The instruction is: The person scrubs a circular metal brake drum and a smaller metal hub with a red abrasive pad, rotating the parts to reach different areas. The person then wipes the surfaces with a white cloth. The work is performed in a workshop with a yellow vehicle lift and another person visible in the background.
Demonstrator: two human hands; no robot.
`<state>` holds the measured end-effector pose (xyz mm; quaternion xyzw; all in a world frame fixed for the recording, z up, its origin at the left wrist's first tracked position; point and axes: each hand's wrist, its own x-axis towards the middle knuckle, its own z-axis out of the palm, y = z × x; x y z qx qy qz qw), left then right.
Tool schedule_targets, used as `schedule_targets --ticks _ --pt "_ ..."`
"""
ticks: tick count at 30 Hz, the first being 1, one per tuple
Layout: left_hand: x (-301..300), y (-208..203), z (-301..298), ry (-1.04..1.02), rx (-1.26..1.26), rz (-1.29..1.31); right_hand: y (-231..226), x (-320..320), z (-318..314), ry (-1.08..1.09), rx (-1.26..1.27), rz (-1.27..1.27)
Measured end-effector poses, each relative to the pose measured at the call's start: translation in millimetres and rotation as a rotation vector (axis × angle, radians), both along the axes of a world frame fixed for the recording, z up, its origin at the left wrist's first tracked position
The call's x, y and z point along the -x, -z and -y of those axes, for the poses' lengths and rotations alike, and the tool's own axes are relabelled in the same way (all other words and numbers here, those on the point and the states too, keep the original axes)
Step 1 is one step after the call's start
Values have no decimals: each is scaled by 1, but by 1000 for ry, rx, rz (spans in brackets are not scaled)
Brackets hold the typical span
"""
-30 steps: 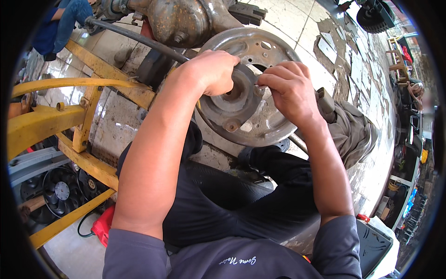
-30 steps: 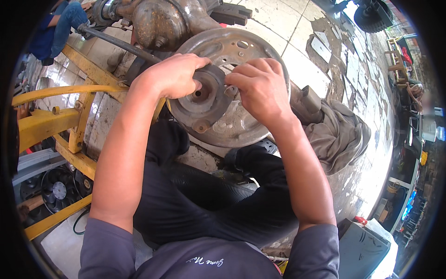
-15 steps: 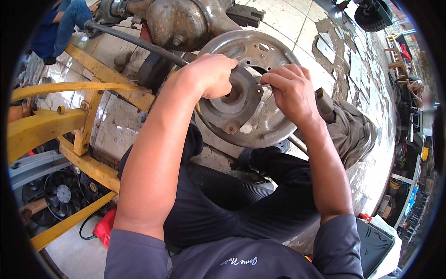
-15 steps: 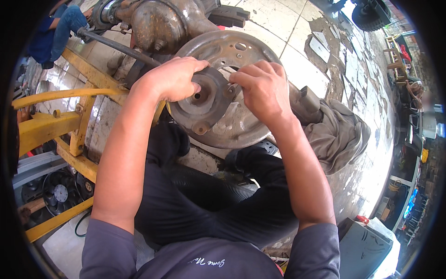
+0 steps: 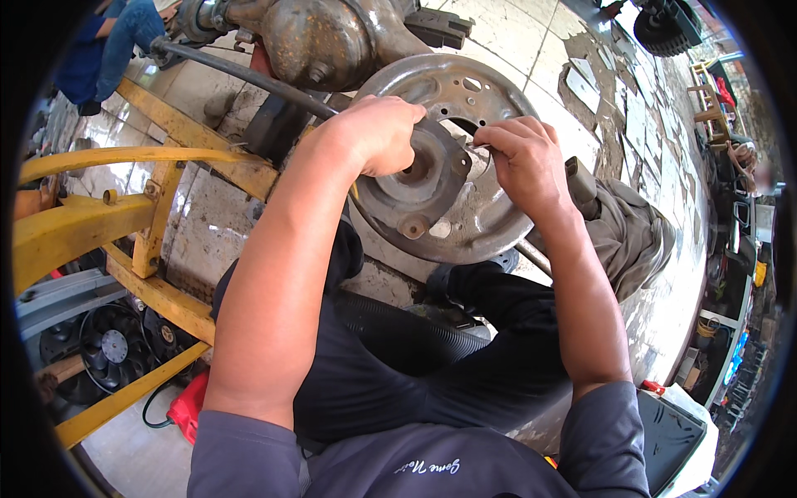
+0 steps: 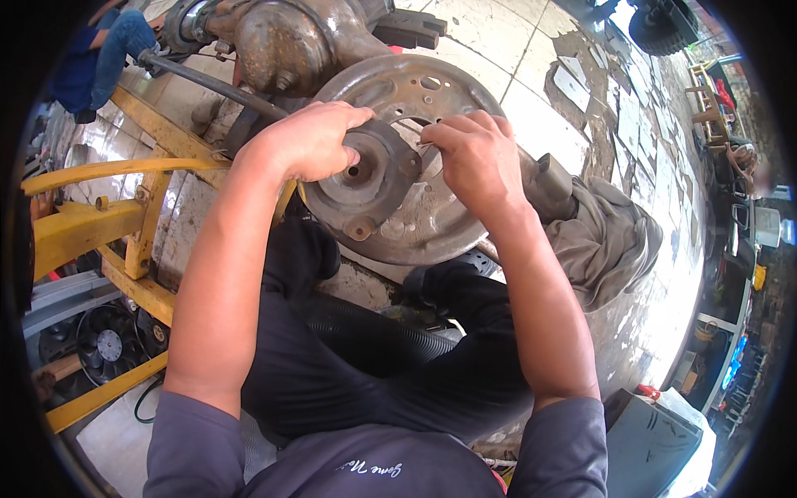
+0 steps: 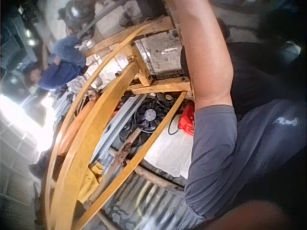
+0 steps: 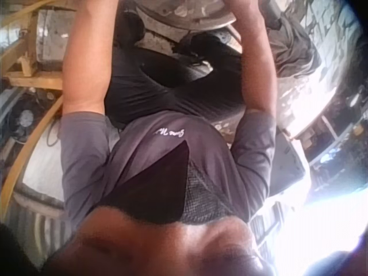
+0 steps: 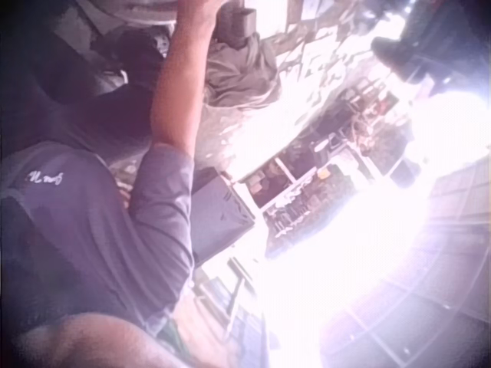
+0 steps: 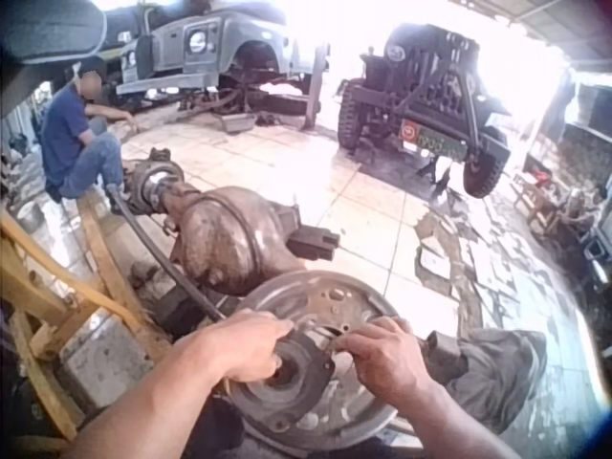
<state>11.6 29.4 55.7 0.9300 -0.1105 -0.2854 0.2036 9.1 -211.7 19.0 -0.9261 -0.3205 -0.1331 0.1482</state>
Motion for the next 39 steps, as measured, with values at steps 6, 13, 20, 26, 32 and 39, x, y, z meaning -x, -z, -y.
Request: schedule_targets --ticks 6,13,20,26,32,39 --pt "1 1 0 -7 3 -9 1 4 -9 -81 -145 -163" --pt "-1 1 -2 1 -7 3 4 4 -17 -70 -167 -196" --pt "0 1 0 -7 3 -3 -1 4 -16 -16 -243 -283" --pt "0 0 1 5 1 11 -2 -2 0 73 -32 -234" --pt "0 -1 -1 11 -1 7 -2 4 -16 16 -272 -341" --pt "0 -1 0 3 3 -11 -1 12 -17 92 -416 -465"
